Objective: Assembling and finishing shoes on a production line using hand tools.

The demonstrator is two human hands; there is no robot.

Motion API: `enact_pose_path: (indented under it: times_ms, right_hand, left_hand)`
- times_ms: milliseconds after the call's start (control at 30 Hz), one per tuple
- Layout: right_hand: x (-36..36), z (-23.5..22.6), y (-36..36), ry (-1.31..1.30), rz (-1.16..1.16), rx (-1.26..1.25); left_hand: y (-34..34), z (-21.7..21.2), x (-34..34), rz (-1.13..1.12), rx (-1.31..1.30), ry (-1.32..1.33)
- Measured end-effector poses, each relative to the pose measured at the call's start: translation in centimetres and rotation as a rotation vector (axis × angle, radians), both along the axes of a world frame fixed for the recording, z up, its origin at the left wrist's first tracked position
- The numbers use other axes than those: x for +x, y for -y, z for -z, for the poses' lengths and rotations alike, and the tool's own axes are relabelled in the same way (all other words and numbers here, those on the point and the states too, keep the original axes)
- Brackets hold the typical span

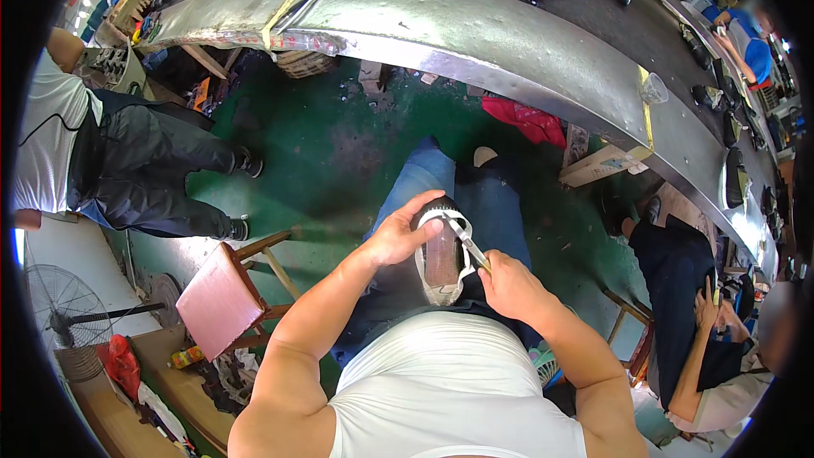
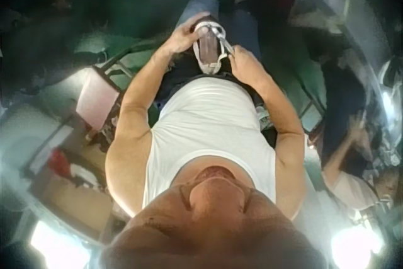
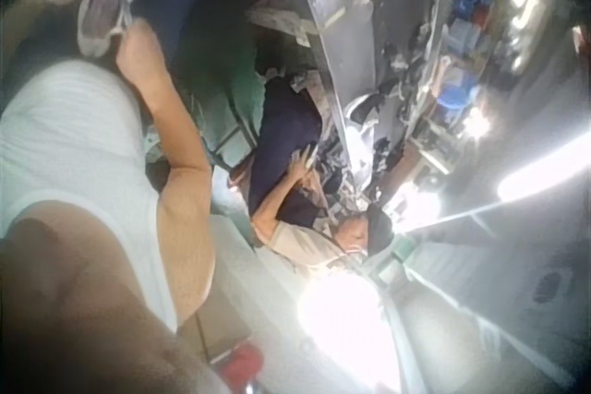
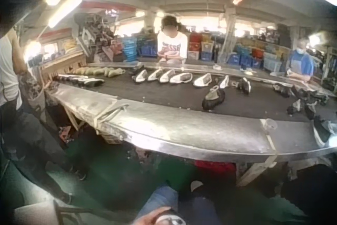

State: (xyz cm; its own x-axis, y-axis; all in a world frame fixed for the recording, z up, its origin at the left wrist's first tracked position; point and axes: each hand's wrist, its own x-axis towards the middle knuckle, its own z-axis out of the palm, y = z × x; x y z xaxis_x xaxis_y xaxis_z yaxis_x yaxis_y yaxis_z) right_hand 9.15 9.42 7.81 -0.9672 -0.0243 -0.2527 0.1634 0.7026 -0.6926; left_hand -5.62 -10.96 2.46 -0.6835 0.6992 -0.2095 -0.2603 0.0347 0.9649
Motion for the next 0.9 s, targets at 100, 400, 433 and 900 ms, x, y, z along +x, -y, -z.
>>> enact_pose_path:
  times_ms: [100,400,433,900]
  right_hand:
    - [-0.8,-1.8,-0.2,0.175,-0.075,0.124]
    - [-1.7,-2.3,0.0,-0.204,0.176,-0.404]
    - [-2.3,-1.9,0.1,-0.191,0.138,-0.245]
    - [-1.5,6.5,0.5,0.146,0.307,-0.599]
  left_hand:
    - [-0.6,-0.1,0.0,-0.044,-0.033,0.101]
    - [-1.0,0.3,-0.5,-0.047,-0.074,0.057]
    - [-0.8,0.5,-0.6,-0.025,-0.063,0.059]
    - [0.5,1.2,3.1,0.052,-0.245,-0.270]
